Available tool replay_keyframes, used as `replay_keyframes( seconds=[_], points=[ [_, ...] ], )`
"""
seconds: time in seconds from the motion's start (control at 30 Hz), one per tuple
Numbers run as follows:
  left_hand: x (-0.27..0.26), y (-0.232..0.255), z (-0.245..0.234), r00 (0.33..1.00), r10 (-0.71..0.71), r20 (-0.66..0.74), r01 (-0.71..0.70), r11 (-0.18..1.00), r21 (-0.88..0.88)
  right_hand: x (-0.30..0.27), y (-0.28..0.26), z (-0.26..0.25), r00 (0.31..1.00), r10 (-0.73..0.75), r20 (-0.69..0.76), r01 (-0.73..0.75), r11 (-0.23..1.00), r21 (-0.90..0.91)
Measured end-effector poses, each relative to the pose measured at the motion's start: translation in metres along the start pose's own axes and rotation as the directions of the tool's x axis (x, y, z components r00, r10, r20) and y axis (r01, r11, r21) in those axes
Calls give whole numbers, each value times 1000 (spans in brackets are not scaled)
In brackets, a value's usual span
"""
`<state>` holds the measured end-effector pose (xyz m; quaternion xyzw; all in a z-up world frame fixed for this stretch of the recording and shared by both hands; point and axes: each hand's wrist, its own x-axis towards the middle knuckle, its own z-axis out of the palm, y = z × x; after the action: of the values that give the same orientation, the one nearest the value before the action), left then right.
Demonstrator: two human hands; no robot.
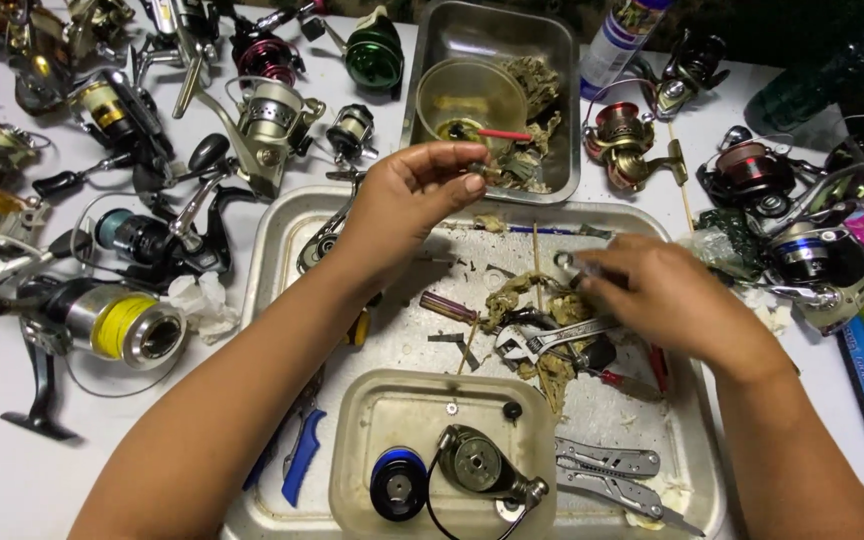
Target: Disassembling and inspecting the internal gear mechanism of a spinning fishing reel on a workbench.
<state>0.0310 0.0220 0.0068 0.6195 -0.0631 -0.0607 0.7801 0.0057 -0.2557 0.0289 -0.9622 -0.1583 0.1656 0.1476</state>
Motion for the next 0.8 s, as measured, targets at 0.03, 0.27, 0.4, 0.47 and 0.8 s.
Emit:
replay_keyframes(
  seconds=[0.03,0.27,0.4,0.47,0.8],
  points=[
    [1,0,0,1000,-14,-21,14,1000,-13,-3,-2,3,997,53,49,-50,997,-53],
    [3,-2,-5,996,89,17,-90,990,105,1,20,15,985,104,138,-81,983,-164],
    [-1,5,-3,996,85,25,-88,981,176,-4,-22,-15,981,172,-87,-161,980,116],
    [-2,5,-1,993,92,79,-107,970,217,4,-19,-19,829,-202,-521,280,957,75],
    [-7,7,-2,968,231,99,-245,953,176,45,-58,-17,586,-617,-525,571,774,-272]
  ],
)
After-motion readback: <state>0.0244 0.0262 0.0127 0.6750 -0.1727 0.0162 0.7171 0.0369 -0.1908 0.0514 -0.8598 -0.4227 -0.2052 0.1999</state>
